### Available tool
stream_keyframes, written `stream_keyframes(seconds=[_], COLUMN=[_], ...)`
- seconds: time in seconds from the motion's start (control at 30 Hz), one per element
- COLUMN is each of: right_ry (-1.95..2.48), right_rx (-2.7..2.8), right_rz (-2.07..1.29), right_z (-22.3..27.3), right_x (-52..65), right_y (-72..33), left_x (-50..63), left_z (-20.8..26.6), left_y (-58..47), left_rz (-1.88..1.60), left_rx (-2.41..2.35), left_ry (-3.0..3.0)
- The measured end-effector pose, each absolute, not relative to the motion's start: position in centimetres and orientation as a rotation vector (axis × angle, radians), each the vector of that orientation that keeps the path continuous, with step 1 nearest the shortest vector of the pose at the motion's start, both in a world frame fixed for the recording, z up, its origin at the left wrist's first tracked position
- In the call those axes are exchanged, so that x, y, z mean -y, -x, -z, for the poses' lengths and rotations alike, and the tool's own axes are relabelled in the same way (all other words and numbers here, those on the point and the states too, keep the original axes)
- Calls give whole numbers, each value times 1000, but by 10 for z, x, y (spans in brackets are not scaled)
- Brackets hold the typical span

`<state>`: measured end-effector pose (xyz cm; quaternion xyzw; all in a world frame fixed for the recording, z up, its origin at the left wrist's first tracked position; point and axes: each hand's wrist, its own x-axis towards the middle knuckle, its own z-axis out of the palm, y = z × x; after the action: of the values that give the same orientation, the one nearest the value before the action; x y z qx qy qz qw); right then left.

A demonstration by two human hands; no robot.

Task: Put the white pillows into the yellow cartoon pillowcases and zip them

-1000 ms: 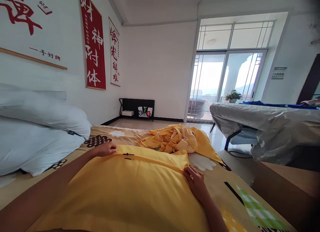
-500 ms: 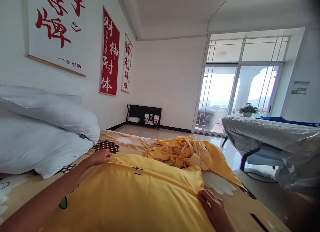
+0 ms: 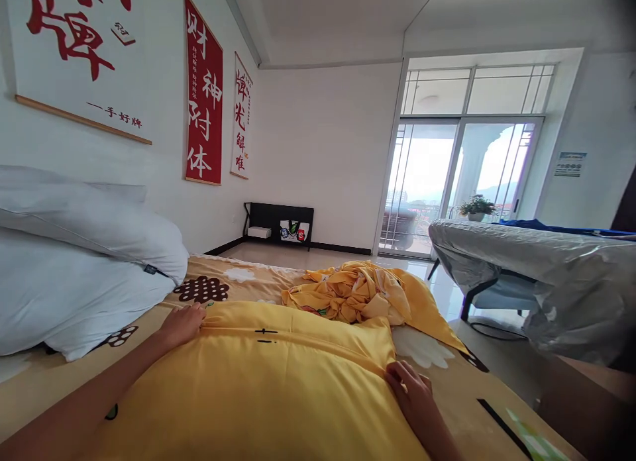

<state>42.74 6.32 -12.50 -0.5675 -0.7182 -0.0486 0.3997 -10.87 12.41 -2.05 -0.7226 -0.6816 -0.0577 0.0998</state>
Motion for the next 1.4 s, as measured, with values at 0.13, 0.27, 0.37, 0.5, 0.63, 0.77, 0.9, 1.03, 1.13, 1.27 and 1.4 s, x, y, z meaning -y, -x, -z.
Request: stream_keyframes(seconds=[0.13,0.27,0.37,0.5,0.63,0.77,0.9,1.03,1.13,1.27,1.4], right_ry=[1506,1555,1520,1418,1476,1825,1949,1910,1919,2078,2136], right_rx=[1609,1557,1785,2046,1979,2024,2049,2053,2039,1893,1777], right_rz=[96,137,285,533,522,288,129,102,91,-41,-30], right_z=[125,102,41,-82,-126,-17,91,92,76,96,133], right_x=[-60,-59,-62,-70,-89,-99,-95,-103,-108,-94,-65], right_y=[-425,-398,-353,-280,-225,-203,-195,-207,-248,-331,-391], left_x=[-114,-97,-90,-86,-98,-115,-118,-131,-141,-143,-134], left_z=[37,46,8,-99,-134,-19,102,119,111,119,127], left_y=[113,107,82,21,-25,-37,-29,4,46,88,90], left_rz=[240,708,947,1079,992,737,551,498,423,392,434], left_rx=[2012,1842,1587,1386,1351,1689,1936,1920,2087,2322,2346], left_ry=[2135,2272,2341,2324,2330,2430,2413,2375,2299,2244,2281])
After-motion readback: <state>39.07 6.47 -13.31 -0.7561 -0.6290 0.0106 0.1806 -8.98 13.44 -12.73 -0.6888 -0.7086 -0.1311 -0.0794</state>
